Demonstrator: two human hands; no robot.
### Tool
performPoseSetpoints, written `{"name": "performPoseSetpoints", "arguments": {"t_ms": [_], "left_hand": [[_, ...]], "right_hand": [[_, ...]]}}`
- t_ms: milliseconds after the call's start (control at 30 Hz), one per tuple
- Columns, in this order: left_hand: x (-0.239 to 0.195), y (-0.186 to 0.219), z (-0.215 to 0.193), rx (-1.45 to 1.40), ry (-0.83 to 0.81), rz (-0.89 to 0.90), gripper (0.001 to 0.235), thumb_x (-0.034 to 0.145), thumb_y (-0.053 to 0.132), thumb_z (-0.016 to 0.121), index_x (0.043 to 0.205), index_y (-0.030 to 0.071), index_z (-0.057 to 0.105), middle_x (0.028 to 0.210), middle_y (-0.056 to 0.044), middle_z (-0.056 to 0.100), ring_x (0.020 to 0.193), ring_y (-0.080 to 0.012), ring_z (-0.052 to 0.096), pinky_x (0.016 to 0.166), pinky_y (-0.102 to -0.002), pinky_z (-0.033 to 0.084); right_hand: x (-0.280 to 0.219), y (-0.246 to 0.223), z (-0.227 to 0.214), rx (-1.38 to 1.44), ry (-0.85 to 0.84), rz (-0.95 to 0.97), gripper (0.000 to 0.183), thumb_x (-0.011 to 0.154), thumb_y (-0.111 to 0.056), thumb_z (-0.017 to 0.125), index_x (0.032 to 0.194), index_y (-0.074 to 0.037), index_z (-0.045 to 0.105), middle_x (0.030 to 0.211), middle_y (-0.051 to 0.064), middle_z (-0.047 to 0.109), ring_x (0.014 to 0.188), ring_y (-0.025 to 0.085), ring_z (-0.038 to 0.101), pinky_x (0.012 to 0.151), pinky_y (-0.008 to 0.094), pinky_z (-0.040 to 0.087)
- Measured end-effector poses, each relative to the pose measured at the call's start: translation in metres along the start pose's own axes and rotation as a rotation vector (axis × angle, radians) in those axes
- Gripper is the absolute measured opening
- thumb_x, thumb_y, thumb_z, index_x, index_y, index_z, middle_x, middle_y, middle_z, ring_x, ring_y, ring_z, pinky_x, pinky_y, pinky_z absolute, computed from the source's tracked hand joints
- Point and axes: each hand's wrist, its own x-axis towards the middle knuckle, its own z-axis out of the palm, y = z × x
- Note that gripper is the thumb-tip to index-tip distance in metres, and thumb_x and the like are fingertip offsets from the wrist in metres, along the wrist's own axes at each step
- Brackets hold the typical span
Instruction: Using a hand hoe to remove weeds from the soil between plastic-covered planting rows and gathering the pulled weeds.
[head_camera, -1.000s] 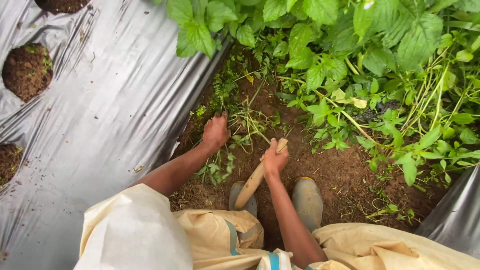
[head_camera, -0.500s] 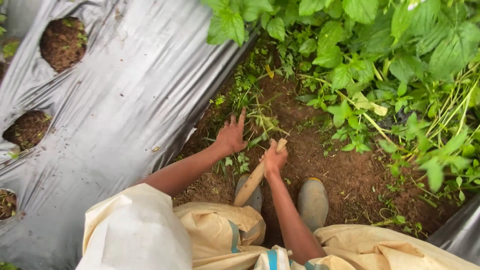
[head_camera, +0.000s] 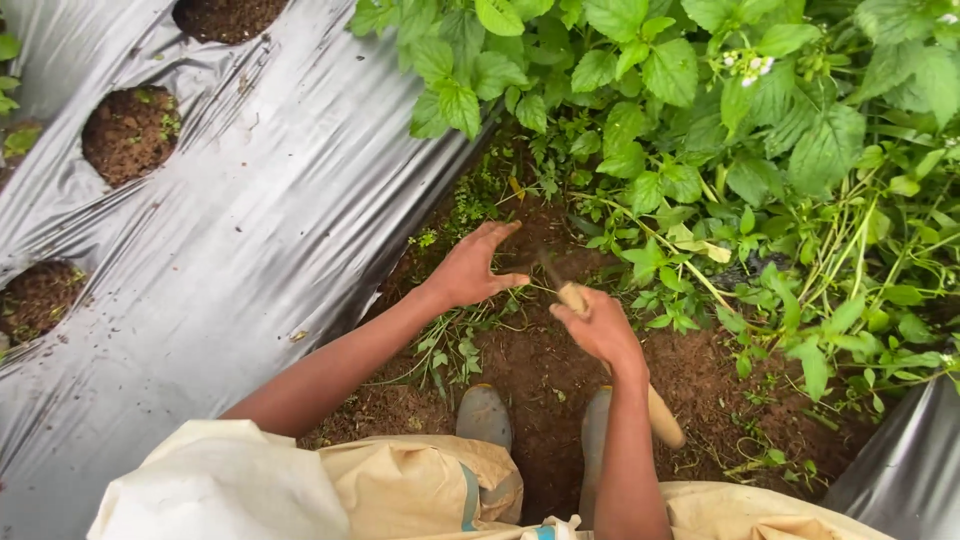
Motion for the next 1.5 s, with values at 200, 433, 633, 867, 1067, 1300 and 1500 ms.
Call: {"name": "performPoseSetpoints", "arguments": {"t_ms": [200, 433, 633, 867, 1067, 1300, 1500], "left_hand": [[0.034, -0.101, 0.068, 0.008, -0.114, -0.090, 0.046, 0.107, 0.028, 0.061, 0.141, -0.003, 0.059, 0.095, -0.021, 0.076, 0.086, -0.0351, 0.078, 0.079, -0.051, 0.066], [0.029, -0.075, 0.046, 0.064, -0.250, -0.210, 0.055, 0.108, 0.035, 0.055, 0.130, -0.014, 0.064, 0.080, -0.025, 0.074, 0.064, -0.0318, 0.073, 0.061, -0.047, 0.059], [0.033, -0.101, 0.047, 0.003, -0.367, -0.336, 0.054, 0.107, 0.035, 0.057, 0.132, -0.013, 0.060, 0.084, -0.019, 0.079, 0.080, -0.0278, 0.080, 0.078, -0.047, 0.065], [0.020, -0.066, 0.058, 0.657, -0.274, -0.030, 0.033, 0.091, 0.013, 0.079, 0.123, 0.006, 0.075, 0.124, -0.022, 0.069, 0.110, -0.0405, 0.071, 0.074, -0.051, 0.066], [0.074, -0.023, 0.081, 0.828, 0.179, 0.316, 0.081, 0.085, 0.022, 0.088, 0.153, 0.005, 0.048, 0.142, -0.022, 0.047, 0.124, -0.0321, 0.060, 0.088, -0.040, 0.062], [0.154, -0.062, 0.128, 0.820, 0.142, 0.498, 0.068, 0.093, 0.011, 0.077, 0.155, 0.014, 0.048, 0.135, -0.012, 0.063, 0.126, -0.0297, 0.064, 0.103, -0.048, 0.054], [0.147, -0.113, 0.149, 0.881, 0.085, 0.634, 0.018, 0.090, 0.006, 0.072, 0.107, 0.009, 0.078, 0.107, -0.013, 0.077, 0.110, -0.0300, 0.071, 0.097, -0.043, 0.056]], "right_hand": [[0.014, 0.021, 0.020, 0.043, -0.122, -0.122, 0.033, 0.085, -0.023, 0.080, 0.103, 0.004, 0.074, 0.068, 0.016, 0.065, 0.064, 0.025, 0.058, 0.063, 0.045, 0.046], [0.018, 0.026, 0.013, 0.031, -0.044, -0.139, 0.036, 0.088, -0.025, 0.079, 0.111, 0.001, 0.074, 0.077, 0.018, 0.070, 0.069, 0.024, 0.062, 0.064, 0.041, 0.048], [0.008, 0.016, -0.008, 0.061, 0.118, -0.168, 0.043, 0.091, -0.025, 0.079, 0.117, 0.008, 0.070, 0.082, 0.024, 0.071, 0.072, 0.027, 0.064, 0.065, 0.045, 0.049], [0.037, 0.045, -0.035, 0.210, 0.744, -0.012, 0.012, 0.108, -0.009, 0.057, 0.113, 0.002, 0.058, 0.074, 0.009, 0.057, 0.054, 0.016, 0.051, 0.047, 0.027, 0.045], [0.032, 0.076, 0.008, 0.358, 0.516, 0.269, 0.049, 0.102, -0.025, 0.062, 0.137, 0.006, 0.049, 0.083, 0.018, 0.065, 0.055, 0.022, 0.062, 0.053, 0.036, 0.057], [-0.003, 0.081, 0.030, 0.315, 0.498, 0.367, 0.040, 0.101, -0.034, 0.066, 0.116, 0.002, 0.067, 0.064, 0.013, 0.068, 0.048, 0.023, 0.067, 0.060, 0.046, 0.061], [-0.009, 0.080, 0.017, 0.688, 0.842, 0.302, 0.016, 0.099, -0.017, 0.064, 0.097, -0.003, 0.056, 0.059, 0.006, 0.056, 0.043, 0.016, 0.056, 0.041, 0.033, 0.050]]}}
